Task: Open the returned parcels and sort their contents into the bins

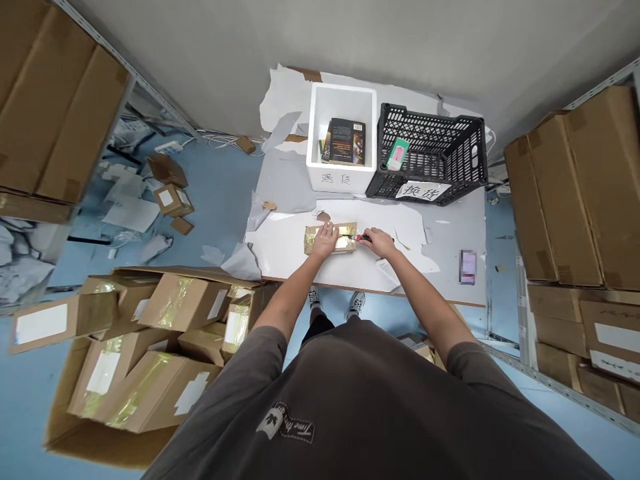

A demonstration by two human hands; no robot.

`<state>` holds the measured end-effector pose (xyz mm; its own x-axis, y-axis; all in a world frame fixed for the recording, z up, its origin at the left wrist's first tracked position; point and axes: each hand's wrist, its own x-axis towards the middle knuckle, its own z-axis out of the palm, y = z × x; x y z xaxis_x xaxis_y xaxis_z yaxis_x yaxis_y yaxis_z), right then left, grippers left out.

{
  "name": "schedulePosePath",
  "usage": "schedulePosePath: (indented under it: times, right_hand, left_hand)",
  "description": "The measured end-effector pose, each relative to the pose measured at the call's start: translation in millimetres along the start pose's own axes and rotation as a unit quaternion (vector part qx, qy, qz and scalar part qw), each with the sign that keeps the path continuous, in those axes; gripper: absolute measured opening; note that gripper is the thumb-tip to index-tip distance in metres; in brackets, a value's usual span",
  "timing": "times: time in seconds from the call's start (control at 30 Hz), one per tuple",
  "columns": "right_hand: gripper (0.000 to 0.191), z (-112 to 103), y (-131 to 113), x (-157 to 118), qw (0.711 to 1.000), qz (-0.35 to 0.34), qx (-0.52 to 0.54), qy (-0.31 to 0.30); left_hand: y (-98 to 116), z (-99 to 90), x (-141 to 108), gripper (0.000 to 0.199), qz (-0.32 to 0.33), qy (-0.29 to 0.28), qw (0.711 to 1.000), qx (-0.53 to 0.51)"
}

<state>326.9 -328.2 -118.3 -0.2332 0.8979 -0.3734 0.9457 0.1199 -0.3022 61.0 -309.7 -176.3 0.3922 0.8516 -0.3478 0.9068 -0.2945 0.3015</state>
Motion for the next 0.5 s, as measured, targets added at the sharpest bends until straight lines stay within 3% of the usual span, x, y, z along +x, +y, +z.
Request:
schedulePosePath:
  times: [0.27,0.5]
  right_hand:
    - [0.032,11.7,4.7,-3.3,0.999,-0.028,-0.033,-0.004]
    - [0.035,14.9,-6.9,-1.5,1.0,0.009,-0.02,-0.02]
  left_hand:
    - [2.2,2.2,-4.1,0.071,0.001,-0.009,1.0,0.005]
    - [1.1,0.4,-6.7,0.066,-0.004,-0.001,1.0,-0.003]
